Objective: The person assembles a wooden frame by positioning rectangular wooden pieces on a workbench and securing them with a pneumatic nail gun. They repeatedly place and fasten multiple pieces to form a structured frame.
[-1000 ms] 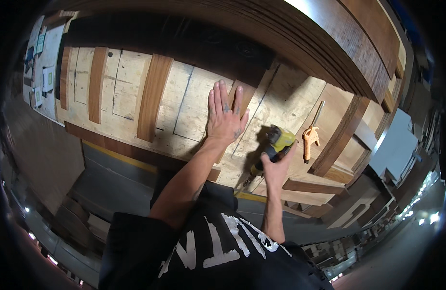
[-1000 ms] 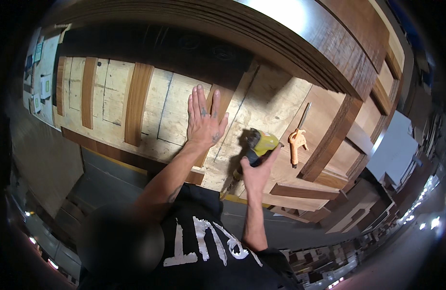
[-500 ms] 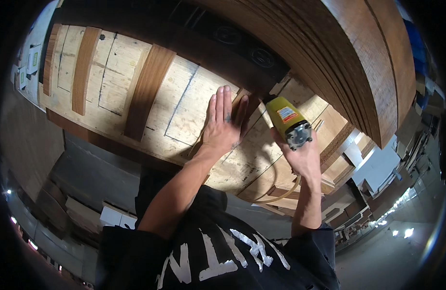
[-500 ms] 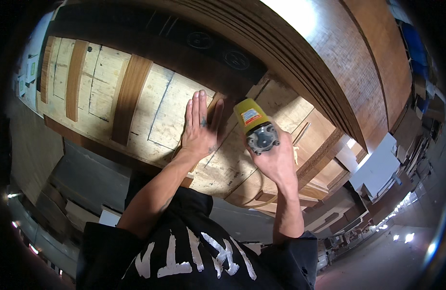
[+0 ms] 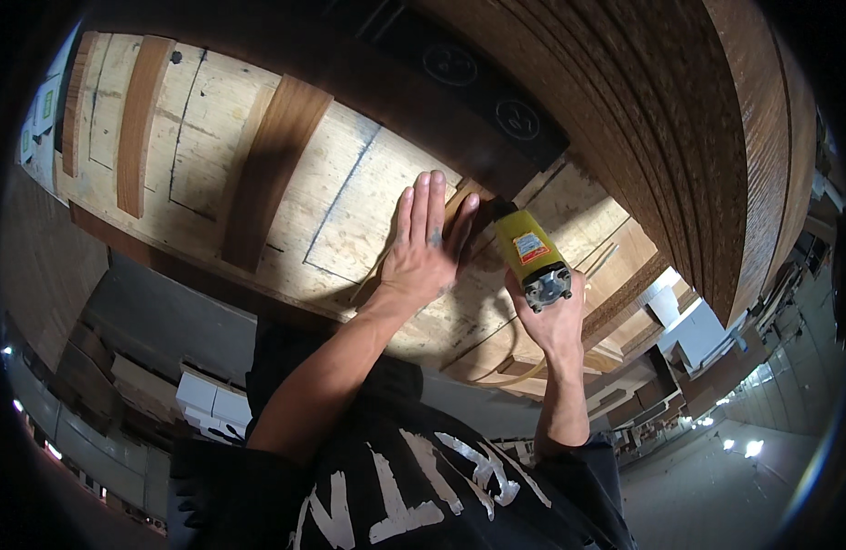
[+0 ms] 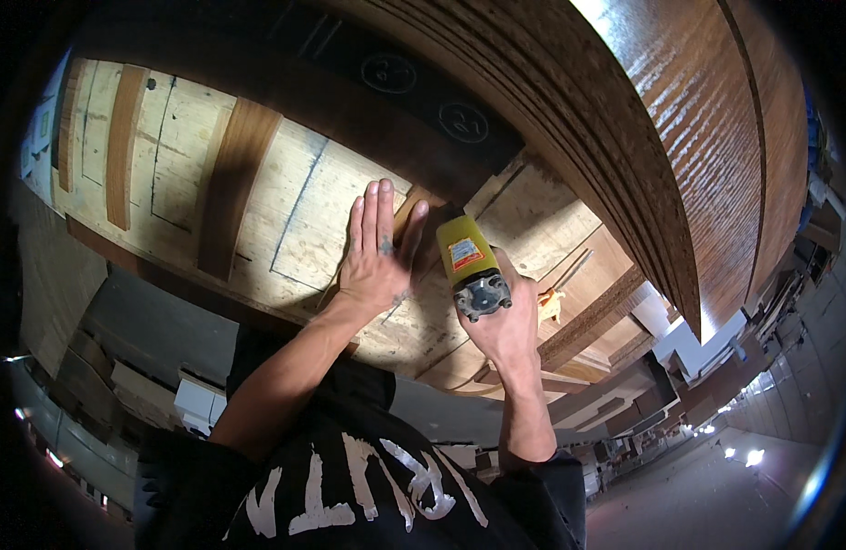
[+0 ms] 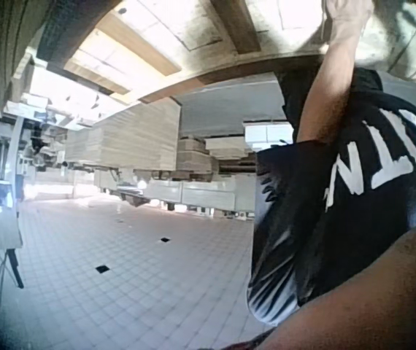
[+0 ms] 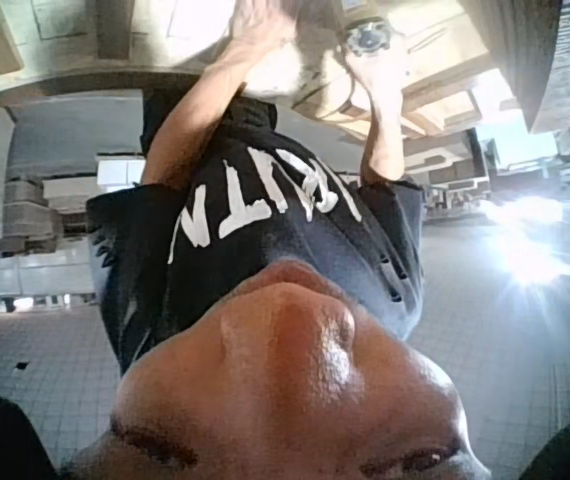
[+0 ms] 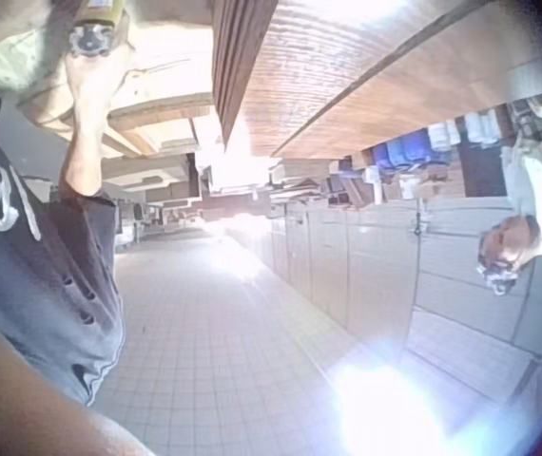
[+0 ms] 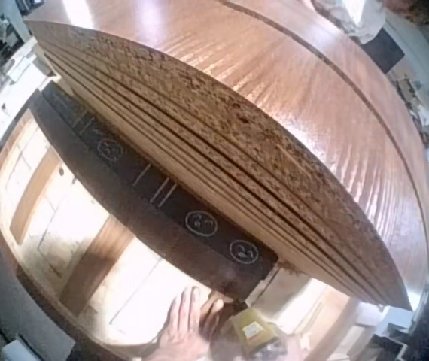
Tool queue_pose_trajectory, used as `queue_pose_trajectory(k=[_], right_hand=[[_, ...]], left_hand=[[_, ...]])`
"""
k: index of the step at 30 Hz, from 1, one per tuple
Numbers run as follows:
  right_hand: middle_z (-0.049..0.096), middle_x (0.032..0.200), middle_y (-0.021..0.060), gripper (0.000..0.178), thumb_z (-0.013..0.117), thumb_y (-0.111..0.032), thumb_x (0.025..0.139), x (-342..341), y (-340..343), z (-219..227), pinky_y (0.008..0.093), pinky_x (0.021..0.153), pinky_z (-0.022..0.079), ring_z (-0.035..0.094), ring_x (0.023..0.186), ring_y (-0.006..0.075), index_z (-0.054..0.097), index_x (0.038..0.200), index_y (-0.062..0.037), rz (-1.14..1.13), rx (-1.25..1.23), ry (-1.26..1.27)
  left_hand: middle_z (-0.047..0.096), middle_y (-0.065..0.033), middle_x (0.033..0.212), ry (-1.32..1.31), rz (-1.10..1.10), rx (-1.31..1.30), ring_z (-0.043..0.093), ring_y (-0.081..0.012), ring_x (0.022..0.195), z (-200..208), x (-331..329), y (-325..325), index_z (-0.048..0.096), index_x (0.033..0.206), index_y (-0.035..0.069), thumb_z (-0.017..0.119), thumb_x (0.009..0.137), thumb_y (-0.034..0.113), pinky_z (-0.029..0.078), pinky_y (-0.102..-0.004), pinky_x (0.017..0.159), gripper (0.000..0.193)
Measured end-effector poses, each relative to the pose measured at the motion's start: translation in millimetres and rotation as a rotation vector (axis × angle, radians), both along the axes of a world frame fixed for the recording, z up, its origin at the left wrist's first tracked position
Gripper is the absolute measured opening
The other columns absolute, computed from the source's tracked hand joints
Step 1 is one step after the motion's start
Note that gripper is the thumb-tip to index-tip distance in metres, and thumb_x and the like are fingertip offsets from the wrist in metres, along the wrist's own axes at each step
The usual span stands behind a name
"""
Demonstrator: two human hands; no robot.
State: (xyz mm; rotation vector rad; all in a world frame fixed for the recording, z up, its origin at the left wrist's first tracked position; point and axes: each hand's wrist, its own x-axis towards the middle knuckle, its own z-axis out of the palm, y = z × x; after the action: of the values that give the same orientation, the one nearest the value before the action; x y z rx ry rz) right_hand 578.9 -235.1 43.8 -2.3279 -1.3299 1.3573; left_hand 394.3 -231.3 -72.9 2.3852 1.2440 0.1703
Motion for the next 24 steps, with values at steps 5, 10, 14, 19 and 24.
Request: queue_pose_trajectory(k=[5, 10, 14, 19, 24], right_hand=[[0.069, 0.076, 0.0211, 0.03, 0.077, -0.01, 0.074, -0.5, 0.7, -0.4, 0.0431, 0.066, 0.056, 0.07, 0.072, 0.0419, 0.063, 0.099, -0.0007, 0.013, 0.033, -0.023], [0.069, 0.076, 0.0221, 0.031, 0.077, -0.01, 0.074, 0.0, -0.4, -1.7, 0.043, 0.067, 0.056, 0.07, 0.073, 0.0423, 0.064, 0.1, 0.0009, 0.018, 0.033, -0.039], [0.069, 0.076, 0.023, 0.03, 0.076, -0.009, 0.074, -1.1, 0.2, 1.1, 0.0434, 0.069, 0.057, 0.071, 0.075, 0.0426, 0.065, 0.1, 0.003, -0.006, -0.026, -0.072], [0.07, 0.078, 0.0245, 0.028, 0.075, -0.01, 0.075, 1.6, 7.3, 1.6, 0.0442, 0.072, 0.057, 0.072, 0.076, 0.042, 0.067, 0.097, 0.0051, 0.046, 0.016, -0.061], [0.071, 0.08, 0.0245, 0.026, 0.077, -0.013, 0.076, 0.7, 14.8, -3.3, 0.0426, 0.07, 0.058, 0.073, 0.077, 0.0396, 0.069, 0.092, 0.0057, 0.044, 0.042, -0.032]], left_hand=[[0.028, -0.0467, 0.153, 0.02, -0.009, -0.008, 0.031, -0.0583, 0.145, 3.5, -0.1, 1.0, 0.031, 0.158, -0.001, 0.045, 0.101, 0.016, 0.025, -0.0626, 0.121, 0.061], [0.029, -0.0467, 0.153, 0.017, -0.013, -0.006, 0.031, -0.0586, 0.145, 2.3, -0.7, 1.4, 0.031, 0.158, -0.001, 0.046, 0.1, 0.015, 0.024, -0.0629, 0.121, 0.062], [0.028, -0.0467, 0.153, -0.005, -0.003, -0.01, 0.029, -0.0585, 0.146, 6.0, 0.3, 1.9, 0.031, 0.158, -0.001, 0.046, 0.1, 0.015, 0.021, -0.0634, 0.122, 0.062], [0.024, -0.0465, 0.155, 0.029, -0.006, -0.016, 0.025, -0.0587, 0.147, 3.4, 0.7, -0.5, 0.031, 0.158, -0.002, 0.044, 0.1, 0.017, 0.02, -0.0634, 0.122, 0.062], [0.014, -0.046, 0.159, 0.089, -0.047, -0.113, 0.014, -0.0583, 0.151, 9.5, -0.8, 3.8, 0.026, 0.16, -0.001, 0.045, 0.098, 0.022, 0.013, -0.061, 0.125, 0.068]])
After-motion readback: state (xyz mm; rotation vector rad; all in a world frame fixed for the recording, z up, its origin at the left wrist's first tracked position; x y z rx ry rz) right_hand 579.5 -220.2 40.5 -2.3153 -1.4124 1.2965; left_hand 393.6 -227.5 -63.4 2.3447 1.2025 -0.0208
